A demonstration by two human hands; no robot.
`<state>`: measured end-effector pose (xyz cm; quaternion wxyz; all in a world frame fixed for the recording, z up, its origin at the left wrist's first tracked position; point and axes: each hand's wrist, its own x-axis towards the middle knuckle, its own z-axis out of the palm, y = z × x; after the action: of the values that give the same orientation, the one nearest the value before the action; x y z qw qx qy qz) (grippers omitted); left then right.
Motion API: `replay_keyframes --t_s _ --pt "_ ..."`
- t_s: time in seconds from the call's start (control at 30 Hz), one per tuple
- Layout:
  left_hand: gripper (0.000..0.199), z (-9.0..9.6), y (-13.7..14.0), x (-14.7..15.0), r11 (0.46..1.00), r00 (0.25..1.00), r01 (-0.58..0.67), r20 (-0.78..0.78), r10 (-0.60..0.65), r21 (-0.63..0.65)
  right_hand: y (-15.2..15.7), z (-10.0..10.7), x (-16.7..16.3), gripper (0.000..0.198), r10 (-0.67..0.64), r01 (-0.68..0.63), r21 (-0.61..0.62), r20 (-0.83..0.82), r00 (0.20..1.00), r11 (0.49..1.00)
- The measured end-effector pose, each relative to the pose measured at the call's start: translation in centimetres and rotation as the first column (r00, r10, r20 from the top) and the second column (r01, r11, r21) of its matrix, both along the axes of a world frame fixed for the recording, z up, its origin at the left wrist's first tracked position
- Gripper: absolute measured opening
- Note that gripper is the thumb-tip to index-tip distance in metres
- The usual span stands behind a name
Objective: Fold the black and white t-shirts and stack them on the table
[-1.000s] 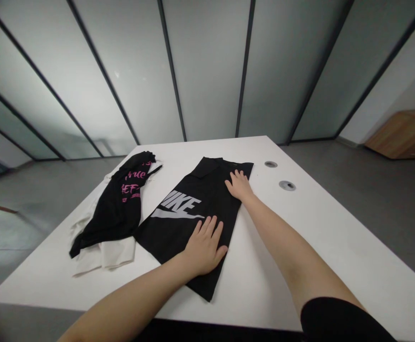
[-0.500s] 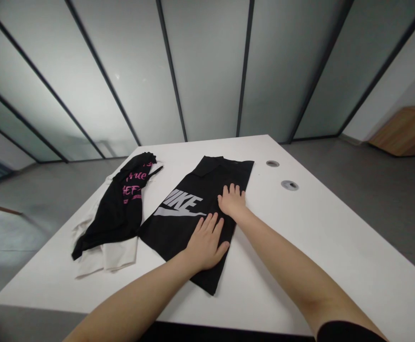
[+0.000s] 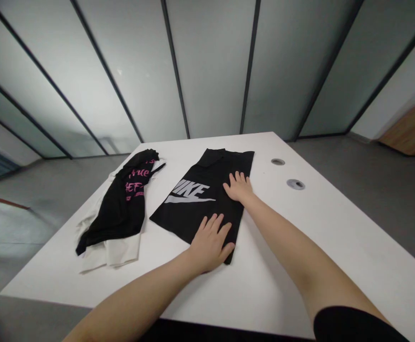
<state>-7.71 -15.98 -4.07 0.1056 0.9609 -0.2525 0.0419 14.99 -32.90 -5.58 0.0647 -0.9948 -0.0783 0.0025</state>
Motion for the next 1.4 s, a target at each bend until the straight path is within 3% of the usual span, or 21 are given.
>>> replay_keyframes --t_s 0.1,0.27,0.4,0.57,0.67,0.77,0.83,0.9,0.97,1.07,1.2,1.3,1.4 --pt "0.058 0.1 0.2 0.2 0.999 0.999 0.016 0.029 -0.015 -0.030 -1.4 0.5 1.8 0.075 0.045 -0.045 -0.003 0.033 0.998 0.999" --pt "0.036 1.1 0.6 0.7 1.000 0.999 -0.010 0.038 0.011 -0.017 -2.8 1.4 2.3 0.052 0.159 -0.168 0.006 0.284 0.946 0.986" --pt "0.029 1.4 0.8 1.0 0.999 0.999 0.023 0.029 -0.024 0.033 -2.5 2.1 2.6 0.045 0.143 -0.135 -0.054 0.172 0.975 0.989" --pt "0.033 1.4 0.6 0.7 0.983 0.985 0.172 -0.015 -0.173 -0.062 -1.1 2.6 4.4 0.051 0.035 -0.032 -0.055 0.049 0.998 0.998" --pt "0.036 1.6 0.6 0.3 0.906 0.919 0.380 -0.040 -0.393 -0.185 0.1 2.1 4.8 0.059 0.012 -0.012 -0.054 0.000 1.000 0.998" --pt "0.035 2.0 0.7 0.1 0.754 0.781 0.569 -0.070 -0.620 -0.330 1.6 1.1 3.9 0.066 0.030 -0.029 -0.054 0.003 1.000 0.998" --pt "0.031 2.6 1.0 0.2 0.670 0.701 0.593 -0.124 -0.703 -0.447 2.4 0.5 3.0 0.070 0.059 -0.058 -0.046 0.019 0.998 0.997" --pt "0.028 3.5 1.6 0.5 0.644 0.683 0.539 -0.166 -0.711 -0.543 2.8 0.2 2.0 0.071 0.108 -0.107 -0.024 0.030 0.994 0.994" --pt "0.030 4.4 2.4 1.2 0.665 0.733 0.462 -0.170 -0.659 -0.587 2.9 0.2 1.3 0.072 0.166 -0.166 -0.004 0.035 0.986 0.986" --pt "0.032 5.0 4.4 3.1 0.748 0.854 0.327 -0.158 -0.496 -0.578 2.7 0.3 0.6 0.075 0.251 -0.251 -0.002 0.032 0.968 0.968" --pt "0.025 3.7 8.5 6.8 0.879 0.995 0.086 -0.005 -0.100 -0.470 2.1 -0.1 -0.5 0.078 0.375 -0.375 0.005 0.022 0.927 0.927" --pt "0.022 2.0 11.6 9.0 0.894 0.984 -0.059 0.125 0.127 -0.444 1.6 -0.4 -1.8 0.078 0.465 -0.466 0.024 0.031 0.885 0.885" --pt "0.024 0.7 13.2 10.1 0.885 0.946 -0.173 0.178 0.272 -0.432 0.9 -0.4 -3.2 0.079 0.537 -0.538 0.049 0.036 0.843 0.841"
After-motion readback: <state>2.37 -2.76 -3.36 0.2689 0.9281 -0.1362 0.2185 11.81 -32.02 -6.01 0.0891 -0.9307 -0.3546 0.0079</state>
